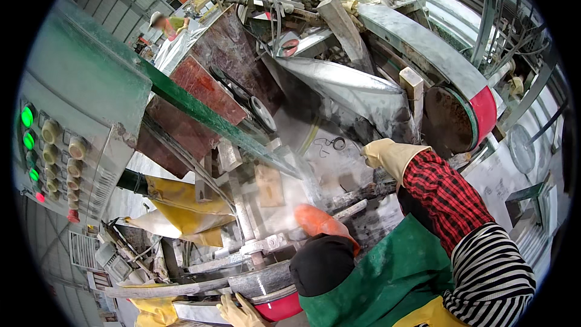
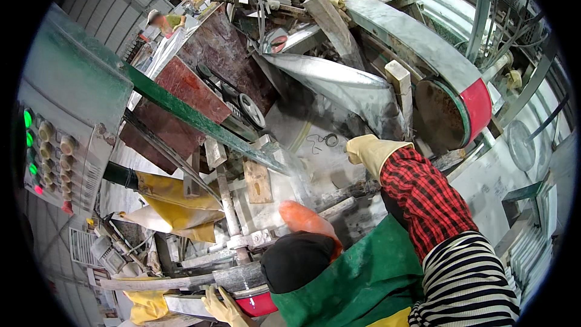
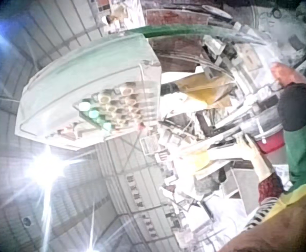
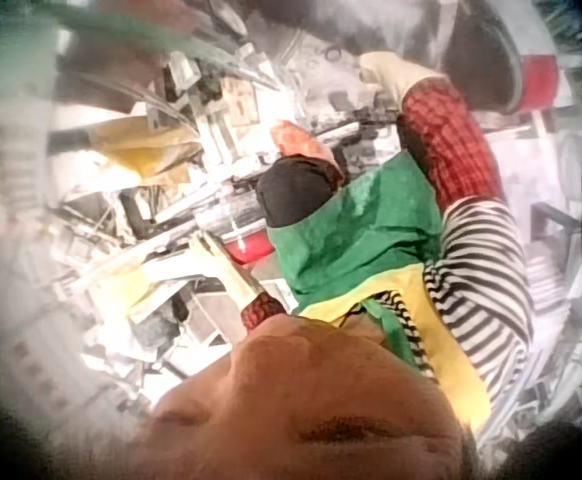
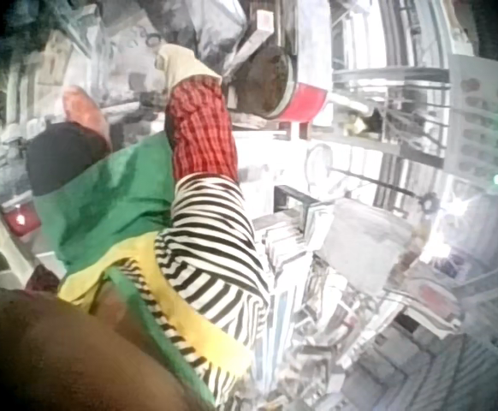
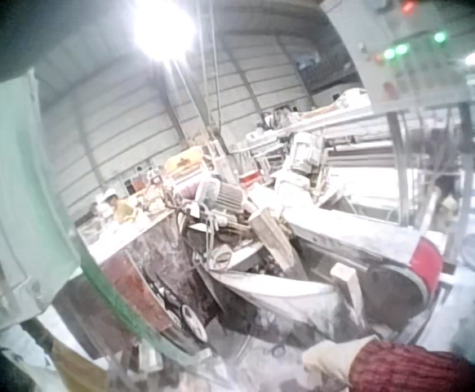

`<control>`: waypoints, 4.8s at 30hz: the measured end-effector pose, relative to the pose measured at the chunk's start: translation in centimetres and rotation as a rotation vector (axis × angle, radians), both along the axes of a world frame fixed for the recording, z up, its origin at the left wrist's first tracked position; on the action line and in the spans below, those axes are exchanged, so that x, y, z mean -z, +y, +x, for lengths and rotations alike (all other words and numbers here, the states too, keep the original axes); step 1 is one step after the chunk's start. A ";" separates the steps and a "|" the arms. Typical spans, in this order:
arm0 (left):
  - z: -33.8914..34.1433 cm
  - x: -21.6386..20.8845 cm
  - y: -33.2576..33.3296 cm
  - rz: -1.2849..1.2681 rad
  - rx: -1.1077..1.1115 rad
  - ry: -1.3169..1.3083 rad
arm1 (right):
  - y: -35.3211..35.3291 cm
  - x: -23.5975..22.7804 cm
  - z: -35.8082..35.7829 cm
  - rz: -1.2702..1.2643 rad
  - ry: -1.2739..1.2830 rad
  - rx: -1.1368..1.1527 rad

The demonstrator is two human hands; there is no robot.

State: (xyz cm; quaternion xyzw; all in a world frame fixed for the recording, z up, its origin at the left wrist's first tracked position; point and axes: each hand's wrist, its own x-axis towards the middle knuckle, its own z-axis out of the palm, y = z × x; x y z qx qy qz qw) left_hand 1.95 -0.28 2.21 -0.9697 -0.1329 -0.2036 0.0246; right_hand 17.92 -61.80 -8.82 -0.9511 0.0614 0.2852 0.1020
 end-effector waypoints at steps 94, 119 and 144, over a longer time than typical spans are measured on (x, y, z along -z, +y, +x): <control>7.1 -4.5 -0.4 -0.146 0.465 0.200 | -26.0 -7.4 -20.4 0.800 -1.570 1.519; 2.0 0.7 5.5 0.032 -0.019 0.235 | -29.2 -4.9 -20.3 0.697 -1.384 1.750; 1.1 -1.0 -1.0 0.041 -0.040 0.031 | -22.7 -8.9 -6.4 0.030 -0.615 0.588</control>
